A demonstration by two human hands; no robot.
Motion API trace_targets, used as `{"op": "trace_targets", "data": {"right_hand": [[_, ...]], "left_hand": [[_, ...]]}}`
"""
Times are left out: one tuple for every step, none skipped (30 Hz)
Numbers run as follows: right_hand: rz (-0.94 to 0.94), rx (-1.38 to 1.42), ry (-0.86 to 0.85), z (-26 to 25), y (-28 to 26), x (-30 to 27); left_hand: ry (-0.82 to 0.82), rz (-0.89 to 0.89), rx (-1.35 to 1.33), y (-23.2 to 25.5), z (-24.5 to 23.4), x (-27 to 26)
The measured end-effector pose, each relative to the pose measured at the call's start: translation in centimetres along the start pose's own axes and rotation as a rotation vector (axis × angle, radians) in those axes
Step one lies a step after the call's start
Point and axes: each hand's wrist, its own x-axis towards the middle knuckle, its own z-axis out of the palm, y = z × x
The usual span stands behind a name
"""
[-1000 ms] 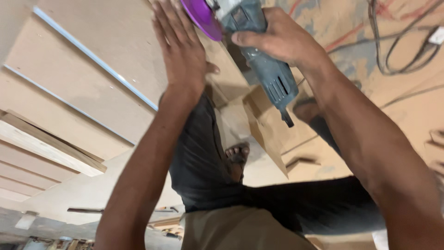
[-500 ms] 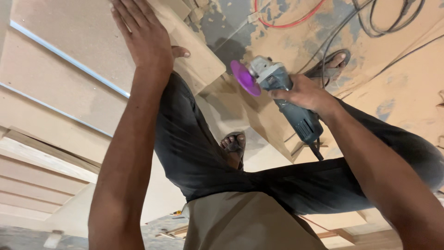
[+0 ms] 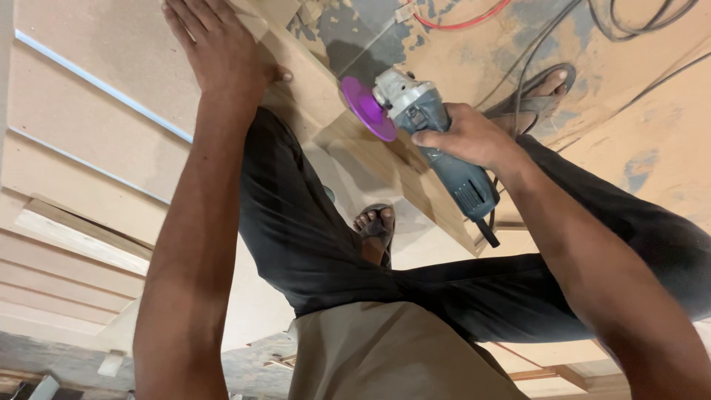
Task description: The person sits on the floor and uses an angle grinder with a purple sanding disc to smooth the edges of a wooden plank. They hold the plank steady with their left hand while operating the tool with their right hand, moving it along the length of the wood.
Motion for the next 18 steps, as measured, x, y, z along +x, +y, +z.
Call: {"op": "trace_targets", "data": {"right_hand": [[0.007, -0.015, -0.002, 0.1, 0.0, 0.2], [0.0, -0.027, -0.006, 0.1, 0.2, 0.3], [-0.003, -0.04, -0.013, 0.2, 0.6, 0.3], [-0.006, -0.052, -0.019, 0.4, 1.0, 0.3], [-0.034, -0.025, -0.021, 0.4, 1.6, 0.3], [-0.062, 0.003, -0.023, 0.4, 2.1, 0.1], [-0.092, 0.03, -0.026, 0.4, 2.6, 0.0], [-0.103, 0.027, -0.015, 0.3, 2.9, -0.1], [-0.115, 0.023, -0.004, 0.3, 3.1, -0.2], [-0.126, 0.02, 0.007, 0.2, 3.2, -0.2], [-0.097, 0.013, 0.002, 0.2, 3.2, -0.2], [-0.068, 0.005, -0.003, 0.1, 3.0, -0.1], [-0.043, -0.001, -0.007, 0.0, 2.7, 0.1], [-0.007, -0.031, -0.013, -0.1, 2.2, 0.2], [0.03, -0.059, -0.012, -0.2, 1.6, 0.5], [0.067, -0.086, -0.011, -0.2, 1.0, 0.7], [0.059, -0.077, -0.01, -0.2, 0.8, 0.6], [0.052, -0.068, -0.009, -0.2, 0.7, 0.5]], "left_hand": [[0.014, 0.0, 0.0, 0.0, 0.1, -0.1], [0.028, 0.001, 0.0, 0.0, 0.2, -0.1], [0.027, 0.007, 0.006, 0.0, 0.3, -0.1], [0.026, 0.013, 0.012, -0.2, 0.4, -0.2], [0.026, 0.017, 0.019, -0.3, 0.5, -0.1], [0.025, 0.01, 0.016, -0.2, 0.7, 0.0], [0.023, 0.001, 0.013, -0.2, 0.8, 0.1], [0.022, -0.008, 0.01, -0.2, 0.9, 0.2], [0.027, 0.003, 0.014, -0.3, 1.0, 0.2], [0.031, 0.014, 0.017, -0.4, 1.0, 0.2], [0.032, 0.025, 0.021, -0.5, 1.2, 0.0], [0.02, 0.024, 0.021, -0.6, 1.4, -0.1], [0.011, 0.022, 0.022, -0.6, 1.4, 0.1], [0.003, 0.02, 0.023, -0.6, 1.4, 0.2], [0.026, 0.025, 0.028, -0.7, 1.3, 0.2], [0.049, 0.031, 0.033, -0.7, 1.2, 0.1], [0.068, 0.039, 0.035, -0.6, 1.2, -0.1], [0.068, 0.041, 0.031, -0.4, 1.2, 0.0]]}}
